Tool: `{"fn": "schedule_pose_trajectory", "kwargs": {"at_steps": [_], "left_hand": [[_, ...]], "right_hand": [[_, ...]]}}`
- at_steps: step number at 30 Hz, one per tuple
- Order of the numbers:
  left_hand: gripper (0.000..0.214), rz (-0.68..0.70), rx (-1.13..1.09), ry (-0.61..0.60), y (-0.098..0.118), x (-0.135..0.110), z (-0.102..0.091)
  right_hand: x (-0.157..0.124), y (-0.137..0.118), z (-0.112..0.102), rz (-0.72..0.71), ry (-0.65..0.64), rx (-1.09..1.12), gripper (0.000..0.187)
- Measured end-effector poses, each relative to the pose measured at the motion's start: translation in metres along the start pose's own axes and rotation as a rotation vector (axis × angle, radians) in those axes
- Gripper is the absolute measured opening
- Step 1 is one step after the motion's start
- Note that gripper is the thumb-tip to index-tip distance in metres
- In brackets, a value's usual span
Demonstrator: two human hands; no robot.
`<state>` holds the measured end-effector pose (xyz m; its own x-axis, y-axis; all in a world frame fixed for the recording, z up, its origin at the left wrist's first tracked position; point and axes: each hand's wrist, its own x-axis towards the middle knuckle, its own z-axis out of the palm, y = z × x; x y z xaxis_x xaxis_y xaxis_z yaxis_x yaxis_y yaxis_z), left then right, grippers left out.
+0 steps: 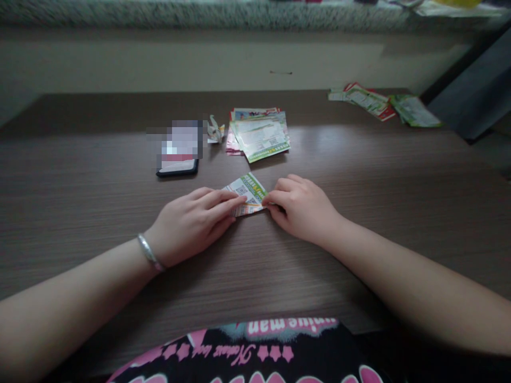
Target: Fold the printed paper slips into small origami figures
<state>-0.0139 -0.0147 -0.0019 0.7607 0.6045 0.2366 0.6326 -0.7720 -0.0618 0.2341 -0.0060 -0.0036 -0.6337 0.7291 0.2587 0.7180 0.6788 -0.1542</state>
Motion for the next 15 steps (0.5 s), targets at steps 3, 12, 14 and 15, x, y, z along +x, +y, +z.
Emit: {"fn": "schedule_pose_trajectory", "kwargs": {"at_steps": [3, 12, 14, 15], "left_hand": [[0.037, -0.066, -0.020, 0.046, 0.0021, 0.0013, 0.0009], [0.016, -0.001, 0.013, 0.006, 0.0083, -0.0012, -0.0044], [0.014, 0.044, 0.006, -0.016, 0.0076, -0.0008, -0.0049], [0.014, 0.062, -0.002, -0.028, 0.0071, -0.0005, -0.0053]], "right_hand": [[0.0012, 0.0001, 0.0003, -0.025, -0.008, 0.004, 0.021], [0.0034, -0.0047, 0.0004, -0.070, -0.007, 0.046, 0.017], [0.0026, -0.0040, 0.0004, -0.097, -0.009, 0.058, 0.017], [0.0020, -0.0034, 0.0003, -0.117, -0.009, 0.068, 0.017]]}}
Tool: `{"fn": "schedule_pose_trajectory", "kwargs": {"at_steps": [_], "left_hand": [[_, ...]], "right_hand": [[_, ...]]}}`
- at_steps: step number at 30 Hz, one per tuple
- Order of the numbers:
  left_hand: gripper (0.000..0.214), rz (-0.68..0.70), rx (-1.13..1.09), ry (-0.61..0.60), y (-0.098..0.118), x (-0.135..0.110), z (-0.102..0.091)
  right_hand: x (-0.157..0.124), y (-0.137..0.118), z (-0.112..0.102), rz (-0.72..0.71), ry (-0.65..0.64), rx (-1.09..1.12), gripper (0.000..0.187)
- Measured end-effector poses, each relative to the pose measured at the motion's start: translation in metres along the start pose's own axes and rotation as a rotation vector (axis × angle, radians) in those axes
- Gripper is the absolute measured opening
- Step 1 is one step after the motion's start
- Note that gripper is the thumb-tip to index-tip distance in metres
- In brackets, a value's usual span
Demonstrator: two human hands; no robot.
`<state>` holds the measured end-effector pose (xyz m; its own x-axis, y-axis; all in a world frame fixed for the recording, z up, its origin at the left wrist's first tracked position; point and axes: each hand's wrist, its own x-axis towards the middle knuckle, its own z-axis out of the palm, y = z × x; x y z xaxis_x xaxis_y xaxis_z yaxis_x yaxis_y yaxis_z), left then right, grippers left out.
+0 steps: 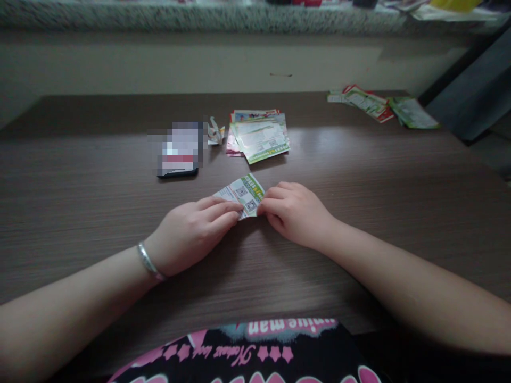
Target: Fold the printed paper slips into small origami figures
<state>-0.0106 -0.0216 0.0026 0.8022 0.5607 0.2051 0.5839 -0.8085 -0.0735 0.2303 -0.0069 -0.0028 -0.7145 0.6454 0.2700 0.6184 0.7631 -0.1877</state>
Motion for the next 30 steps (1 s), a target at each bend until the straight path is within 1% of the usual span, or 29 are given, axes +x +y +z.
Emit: {"fn": "schedule_pose_trajectory", "kwargs": {"at_steps": [3, 7, 11, 15, 18, 20, 25, 28, 30], "left_hand": [[0.014, 0.024, -0.023, -0.035, -0.001, 0.001, -0.002], [0.018, 0.015, -0.066, -0.045, 0.001, 0.001, -0.005], [0.029, -0.041, -0.112, -0.023, 0.003, 0.002, -0.006], [0.031, -0.106, -0.227, 0.028, -0.001, 0.004, -0.004], [0.026, -0.154, -0.347, 0.045, -0.005, 0.007, 0.000], [0.024, -0.201, -0.381, 0.049, -0.006, 0.008, 0.002], [0.020, -0.284, -0.388, 0.090, -0.008, 0.009, 0.006], [0.017, -0.310, -0.374, 0.078, -0.010, 0.010, 0.008], [0.016, -0.308, -0.347, 0.065, -0.011, 0.011, 0.009]], "right_hand": [[-0.002, 0.001, -0.002, -0.047, -0.009, 0.010, 0.019], [-0.004, -0.001, -0.005, -0.060, -0.036, -0.030, 0.018], [-0.002, -0.004, -0.006, -0.060, -0.030, -0.071, 0.020], [-0.001, -0.007, -0.007, -0.075, -0.048, -0.096, 0.023], [0.000, -0.009, -0.008, -0.049, -0.063, -0.090, 0.022], [0.000, -0.009, -0.008, -0.022, -0.059, -0.083, 0.020], [0.002, -0.007, -0.005, 0.043, -0.016, -0.044, 0.015], [0.001, -0.004, -0.002, 0.099, 0.038, -0.036, 0.013], [0.000, -0.003, 0.000, 0.104, 0.054, -0.047, 0.014]]}}
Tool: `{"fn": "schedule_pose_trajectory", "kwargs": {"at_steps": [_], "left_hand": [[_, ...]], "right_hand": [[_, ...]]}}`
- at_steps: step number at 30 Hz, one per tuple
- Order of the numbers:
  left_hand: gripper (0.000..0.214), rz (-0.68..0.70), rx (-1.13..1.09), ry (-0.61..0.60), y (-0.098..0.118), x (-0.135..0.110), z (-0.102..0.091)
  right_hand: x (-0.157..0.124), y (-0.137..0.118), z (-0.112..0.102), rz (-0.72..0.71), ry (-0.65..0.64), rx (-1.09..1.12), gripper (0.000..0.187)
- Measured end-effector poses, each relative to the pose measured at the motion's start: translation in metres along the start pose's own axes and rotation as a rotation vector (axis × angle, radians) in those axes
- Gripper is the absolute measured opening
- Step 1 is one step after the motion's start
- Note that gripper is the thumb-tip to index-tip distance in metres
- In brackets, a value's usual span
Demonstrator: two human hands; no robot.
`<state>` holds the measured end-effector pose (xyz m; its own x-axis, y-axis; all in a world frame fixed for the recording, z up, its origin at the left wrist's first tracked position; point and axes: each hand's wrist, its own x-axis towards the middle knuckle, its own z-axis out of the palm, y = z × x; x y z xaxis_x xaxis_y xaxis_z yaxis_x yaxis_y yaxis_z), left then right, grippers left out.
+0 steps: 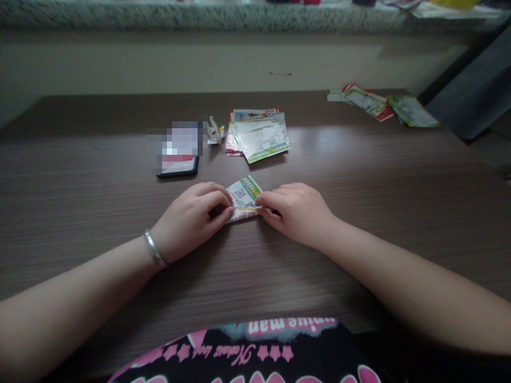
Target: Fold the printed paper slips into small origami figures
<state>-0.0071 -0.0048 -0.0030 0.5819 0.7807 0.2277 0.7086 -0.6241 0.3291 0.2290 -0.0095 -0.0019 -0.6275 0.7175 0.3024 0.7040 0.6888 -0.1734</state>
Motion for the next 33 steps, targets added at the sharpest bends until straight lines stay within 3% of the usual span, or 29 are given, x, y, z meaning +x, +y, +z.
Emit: {"fn": "schedule_pose_trajectory", "kwargs": {"at_steps": [5, 11, 20, 33], "left_hand": [[0.017, 0.024, 0.080, 0.020, -0.0005, 0.0016, 0.0008], [0.019, 0.068, 0.121, 0.093, -0.0023, 0.0010, 0.0006], [0.018, 0.063, 0.143, 0.013, -0.0029, 0.0031, -0.0001], [0.019, 0.027, 0.147, -0.007, -0.0027, 0.0042, -0.0014]], "right_hand": [[-0.0021, 0.0003, 0.0015, -0.091, 0.015, -0.063, 0.018], [-0.0020, -0.0026, 0.0015, -0.091, -0.007, -0.096, 0.023], [-0.0032, -0.0028, 0.0011, -0.078, -0.033, -0.094, 0.022], [-0.0029, -0.0056, -0.0018, -0.093, -0.053, -0.153, 0.023]]}}
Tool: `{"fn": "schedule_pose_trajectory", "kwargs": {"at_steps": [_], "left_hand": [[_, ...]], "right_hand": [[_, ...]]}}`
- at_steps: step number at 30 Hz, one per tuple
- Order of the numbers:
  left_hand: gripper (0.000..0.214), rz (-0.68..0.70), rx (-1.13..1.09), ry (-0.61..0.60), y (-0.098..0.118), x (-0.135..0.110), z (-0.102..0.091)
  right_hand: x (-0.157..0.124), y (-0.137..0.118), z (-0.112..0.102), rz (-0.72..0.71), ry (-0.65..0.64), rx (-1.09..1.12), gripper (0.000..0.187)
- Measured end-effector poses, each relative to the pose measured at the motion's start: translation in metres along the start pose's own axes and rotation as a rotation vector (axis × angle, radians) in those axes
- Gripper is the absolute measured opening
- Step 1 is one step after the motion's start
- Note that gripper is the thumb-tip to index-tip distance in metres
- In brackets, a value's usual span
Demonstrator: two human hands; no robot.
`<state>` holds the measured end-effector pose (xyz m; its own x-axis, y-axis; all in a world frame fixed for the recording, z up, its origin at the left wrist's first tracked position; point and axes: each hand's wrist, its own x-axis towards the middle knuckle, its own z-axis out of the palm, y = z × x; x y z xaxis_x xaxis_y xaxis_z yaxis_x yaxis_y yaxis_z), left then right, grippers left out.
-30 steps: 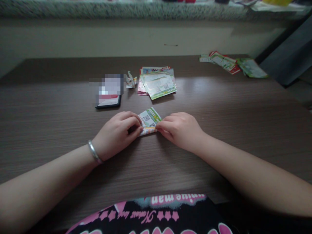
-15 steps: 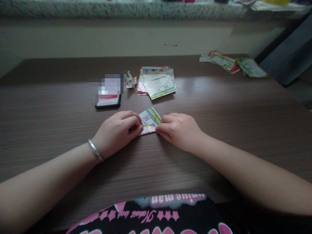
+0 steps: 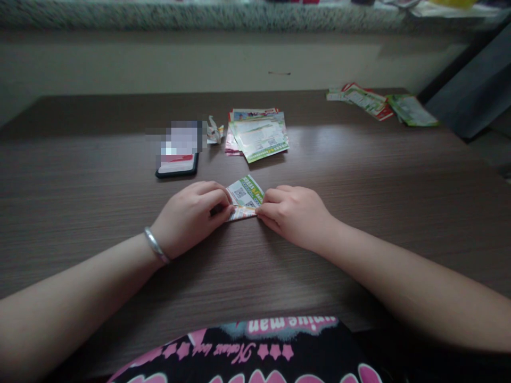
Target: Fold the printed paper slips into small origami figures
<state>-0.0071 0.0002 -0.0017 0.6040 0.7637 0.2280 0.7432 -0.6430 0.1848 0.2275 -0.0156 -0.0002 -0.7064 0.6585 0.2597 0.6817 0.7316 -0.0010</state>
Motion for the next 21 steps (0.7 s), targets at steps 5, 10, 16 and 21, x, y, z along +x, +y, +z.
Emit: {"fn": "schedule_pose_trajectory", "kwargs": {"at_steps": [5, 10, 16, 21], "left_hand": [[0.019, -0.002, 0.020, -0.006, 0.0020, 0.0003, -0.0006], [0.018, -0.014, 0.051, -0.011, 0.0039, -0.0007, -0.0003], [0.012, -0.025, 0.010, 0.051, 0.0038, -0.0010, 0.0028], [0.019, 0.041, 0.006, 0.038, 0.0013, -0.0044, 0.0025]], "right_hand": [[-0.0002, 0.0007, 0.0004, -0.003, -0.004, 0.007, 0.023], [0.0004, 0.0011, 0.0006, -0.009, -0.005, 0.012, 0.023], [0.0015, -0.0013, -0.0019, -0.021, -0.014, -0.009, 0.023], [0.0017, 0.0006, -0.0014, -0.030, -0.004, -0.016, 0.024]]}}
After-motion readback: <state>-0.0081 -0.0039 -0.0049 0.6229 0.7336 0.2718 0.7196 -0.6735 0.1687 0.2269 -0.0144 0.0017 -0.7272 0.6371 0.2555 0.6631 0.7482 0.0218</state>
